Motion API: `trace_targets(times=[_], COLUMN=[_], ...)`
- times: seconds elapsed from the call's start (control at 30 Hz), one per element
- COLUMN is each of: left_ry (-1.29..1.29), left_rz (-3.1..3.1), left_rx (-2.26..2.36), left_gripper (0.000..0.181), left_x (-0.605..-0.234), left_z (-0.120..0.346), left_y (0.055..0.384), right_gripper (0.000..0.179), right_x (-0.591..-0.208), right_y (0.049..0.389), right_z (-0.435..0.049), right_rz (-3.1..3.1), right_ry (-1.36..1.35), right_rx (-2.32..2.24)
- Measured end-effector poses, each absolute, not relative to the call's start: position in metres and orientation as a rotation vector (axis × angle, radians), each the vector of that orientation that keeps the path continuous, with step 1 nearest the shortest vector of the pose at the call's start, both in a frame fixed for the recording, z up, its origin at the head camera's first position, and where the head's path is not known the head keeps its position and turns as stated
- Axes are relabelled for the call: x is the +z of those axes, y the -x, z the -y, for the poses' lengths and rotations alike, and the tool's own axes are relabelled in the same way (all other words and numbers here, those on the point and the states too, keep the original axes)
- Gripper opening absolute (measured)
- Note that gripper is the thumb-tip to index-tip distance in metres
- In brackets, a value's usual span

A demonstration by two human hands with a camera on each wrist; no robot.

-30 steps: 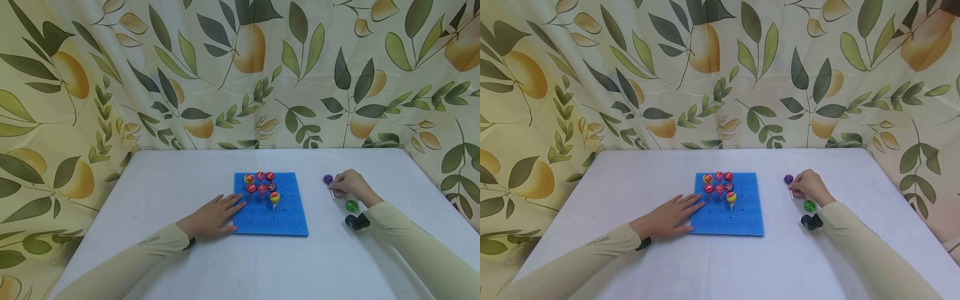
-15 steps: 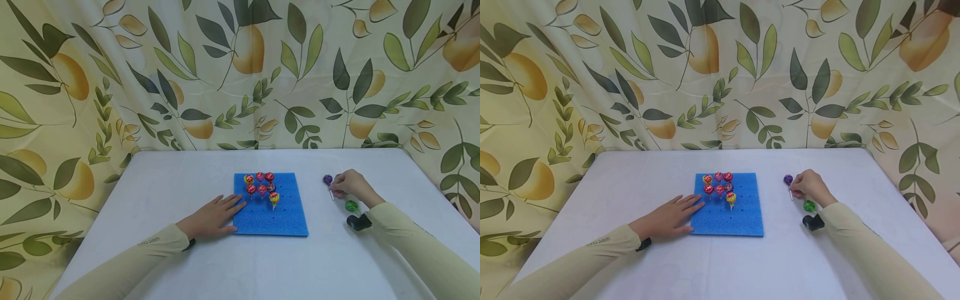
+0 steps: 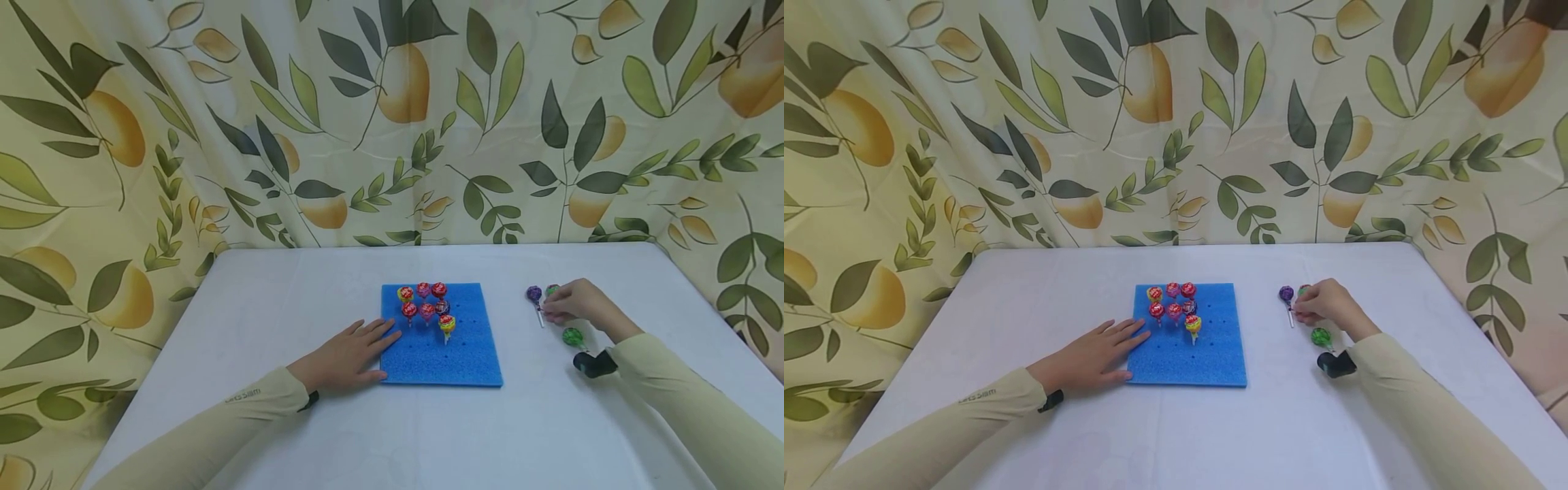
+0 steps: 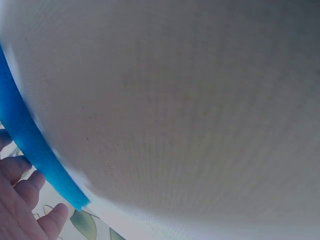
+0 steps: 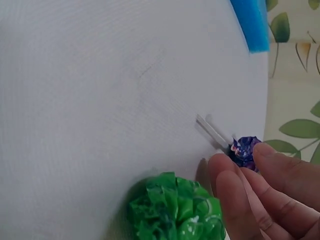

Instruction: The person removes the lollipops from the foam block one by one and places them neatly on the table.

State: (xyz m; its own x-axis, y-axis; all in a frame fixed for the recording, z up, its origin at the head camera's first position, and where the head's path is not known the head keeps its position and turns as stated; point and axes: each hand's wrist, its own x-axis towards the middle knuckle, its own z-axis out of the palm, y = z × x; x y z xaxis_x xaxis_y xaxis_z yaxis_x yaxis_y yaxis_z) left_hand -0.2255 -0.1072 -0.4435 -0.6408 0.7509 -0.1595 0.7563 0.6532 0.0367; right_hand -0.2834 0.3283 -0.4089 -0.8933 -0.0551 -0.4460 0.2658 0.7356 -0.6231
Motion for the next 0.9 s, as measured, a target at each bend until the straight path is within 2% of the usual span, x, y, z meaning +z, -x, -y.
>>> trace_targets(times=[0.47, 0.9], left_ry=[-1.249, -1.239], left_rz=[-2.709, -2.714], left_rx=[-0.05, -0.067], left_gripper=[0.074, 0.074], left_x=[-0.444, -0.445], left_z=[0.107, 0.107], left_y=[0.226, 0.226], right_gripper=[0.045, 0.045], right_x=[-0.398, -0.397], right_y=[0.279, 0.276], right_z=[-0.346, -0.356], right_rz=[-2.389, -2.29], right_ry=[-0.16, -0.151], right_rx=[-1.101, -1.243])
